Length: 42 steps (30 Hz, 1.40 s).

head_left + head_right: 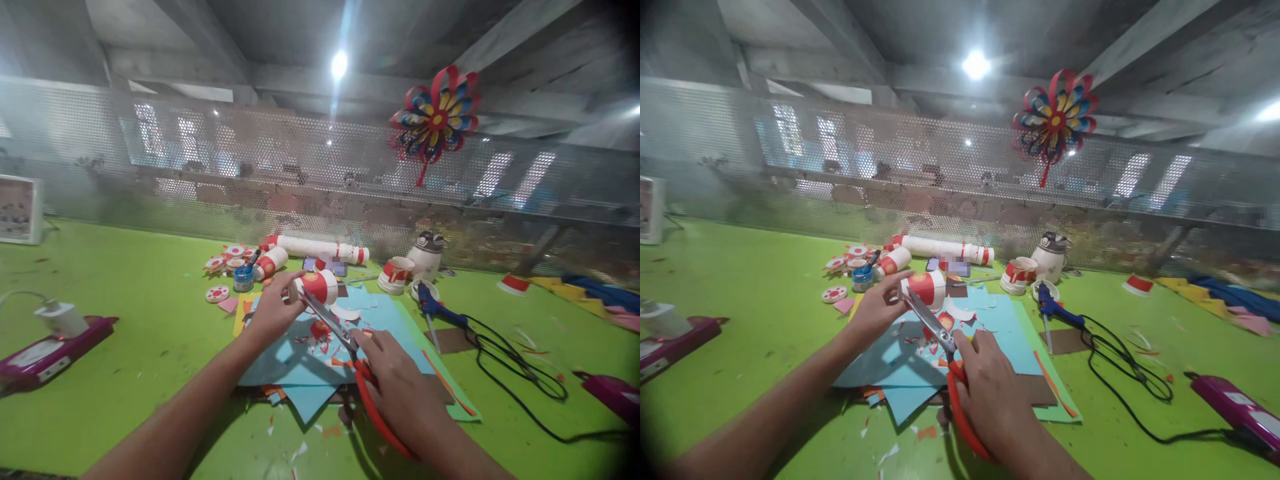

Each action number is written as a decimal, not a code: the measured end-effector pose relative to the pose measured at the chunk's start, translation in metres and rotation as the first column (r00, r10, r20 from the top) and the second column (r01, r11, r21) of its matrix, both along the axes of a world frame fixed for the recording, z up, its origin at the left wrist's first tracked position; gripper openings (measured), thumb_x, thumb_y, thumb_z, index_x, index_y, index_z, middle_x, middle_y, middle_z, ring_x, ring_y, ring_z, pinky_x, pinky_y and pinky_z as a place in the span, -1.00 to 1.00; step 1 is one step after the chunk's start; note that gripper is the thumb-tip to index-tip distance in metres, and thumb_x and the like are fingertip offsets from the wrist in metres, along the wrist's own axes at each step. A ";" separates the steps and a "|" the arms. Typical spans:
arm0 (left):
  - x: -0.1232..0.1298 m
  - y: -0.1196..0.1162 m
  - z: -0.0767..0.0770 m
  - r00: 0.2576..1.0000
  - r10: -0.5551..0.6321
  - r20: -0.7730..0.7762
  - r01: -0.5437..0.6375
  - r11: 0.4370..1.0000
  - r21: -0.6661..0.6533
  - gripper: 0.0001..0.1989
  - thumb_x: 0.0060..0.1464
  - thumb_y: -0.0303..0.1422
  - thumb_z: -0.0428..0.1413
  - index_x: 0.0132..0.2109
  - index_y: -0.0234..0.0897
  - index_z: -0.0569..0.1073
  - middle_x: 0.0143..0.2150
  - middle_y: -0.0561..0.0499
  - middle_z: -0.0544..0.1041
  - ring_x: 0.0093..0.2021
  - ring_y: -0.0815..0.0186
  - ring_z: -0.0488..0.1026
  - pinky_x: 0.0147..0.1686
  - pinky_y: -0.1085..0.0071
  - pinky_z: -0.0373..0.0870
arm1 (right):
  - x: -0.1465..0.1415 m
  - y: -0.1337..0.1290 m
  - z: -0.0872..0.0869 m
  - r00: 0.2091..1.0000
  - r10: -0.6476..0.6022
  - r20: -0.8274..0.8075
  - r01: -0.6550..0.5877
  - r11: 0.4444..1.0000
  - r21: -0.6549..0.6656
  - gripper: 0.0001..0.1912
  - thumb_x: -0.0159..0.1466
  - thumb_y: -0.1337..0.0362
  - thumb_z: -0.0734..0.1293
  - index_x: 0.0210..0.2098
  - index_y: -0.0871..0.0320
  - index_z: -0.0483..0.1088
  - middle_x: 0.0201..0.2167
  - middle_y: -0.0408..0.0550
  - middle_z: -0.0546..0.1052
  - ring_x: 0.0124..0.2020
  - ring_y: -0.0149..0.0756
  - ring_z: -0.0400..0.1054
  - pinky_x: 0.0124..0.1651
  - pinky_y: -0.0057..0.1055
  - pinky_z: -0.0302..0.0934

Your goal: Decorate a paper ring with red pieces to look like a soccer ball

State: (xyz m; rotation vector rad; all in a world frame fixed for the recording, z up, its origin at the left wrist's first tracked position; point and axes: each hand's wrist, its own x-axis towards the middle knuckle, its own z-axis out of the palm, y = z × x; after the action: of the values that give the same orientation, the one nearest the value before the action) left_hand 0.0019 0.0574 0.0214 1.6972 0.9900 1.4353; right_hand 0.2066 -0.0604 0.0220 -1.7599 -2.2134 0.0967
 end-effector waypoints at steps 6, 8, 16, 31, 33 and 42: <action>-0.005 0.004 -0.001 0.993 0.087 -0.081 -0.082 0.995 0.063 -0.54 -0.05 -0.28 0.21 0.03 -0.30 0.46 -0.04 -0.18 0.53 -0.11 0.12 0.52 -0.16 0.17 0.50 | 0.001 0.001 0.009 0.995 -0.103 0.016 0.104 0.992 -0.065 -0.48 0.29 0.47 0.18 0.24 0.24 0.26 0.03 0.21 0.39 0.07 0.02 0.29 0.04 -0.09 0.28; -0.008 0.006 -0.002 0.987 0.128 -0.093 -0.120 0.989 0.088 -0.55 -0.04 -0.26 0.20 0.02 -0.30 0.44 -0.06 -0.17 0.53 -0.14 0.13 0.52 -0.19 0.19 0.50 | 0.001 0.001 0.011 0.994 -0.104 0.027 0.106 0.990 -0.089 -0.49 0.29 0.47 0.19 0.24 0.22 0.27 0.05 0.21 0.39 0.08 0.01 0.30 0.04 -0.11 0.28; -0.008 0.005 0.000 0.975 0.178 -0.130 -0.155 0.974 0.165 -0.56 -0.02 -0.26 0.17 0.02 -0.31 0.44 0.04 -0.21 0.44 -0.06 0.13 0.47 -0.16 0.18 0.51 | 0.002 0.004 0.002 0.994 -0.063 0.085 0.060 0.997 0.043 -0.52 0.28 0.45 0.22 0.20 0.25 0.30 -0.09 0.19 0.44 -0.04 0.01 0.37 -0.05 -0.11 0.34; 0.001 -0.003 -0.001 0.983 0.092 -0.157 -0.078 0.992 0.095 -0.49 -0.04 -0.32 0.19 0.09 -0.36 0.38 -0.03 -0.23 0.54 -0.16 0.15 0.54 -0.21 0.22 0.52 | 0.026 0.016 -0.010 0.960 0.062 0.273 -0.163 0.917 0.365 -0.50 0.26 0.50 0.16 0.20 0.40 0.27 -0.29 0.17 0.37 -0.25 0.00 0.28 -0.26 -0.06 0.33; 0.002 -0.003 -0.003 0.988 0.070 -0.138 -0.059 0.994 0.088 -0.53 -0.03 -0.31 0.19 0.05 -0.36 0.39 -0.07 -0.21 0.55 -0.15 0.14 0.55 -0.22 0.22 0.53 | 0.026 0.016 -0.011 0.963 0.073 0.258 -0.166 0.919 0.359 -0.49 0.27 0.50 0.16 0.21 0.41 0.25 -0.29 0.16 0.36 -0.28 -0.04 0.29 -0.29 -0.10 0.34; 0.005 -0.009 -0.005 0.996 0.040 -0.083 -0.031 0.995 0.097 -0.50 -0.03 -0.23 0.24 0.03 -0.33 0.35 -0.05 -0.23 0.54 -0.06 0.08 0.54 -0.12 0.12 0.52 | 0.024 0.011 -0.010 0.956 0.036 0.291 -0.143 0.924 0.354 -0.47 0.27 0.47 0.17 0.24 0.38 0.22 -0.32 0.12 0.36 -0.38 -0.13 0.31 -0.36 -0.20 0.31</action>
State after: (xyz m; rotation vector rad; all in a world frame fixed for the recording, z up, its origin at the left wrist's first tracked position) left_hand 0.0068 0.0481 0.0169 1.8313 1.0166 1.4643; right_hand 0.2306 -0.0491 0.0119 -1.5342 -2.3090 -0.5515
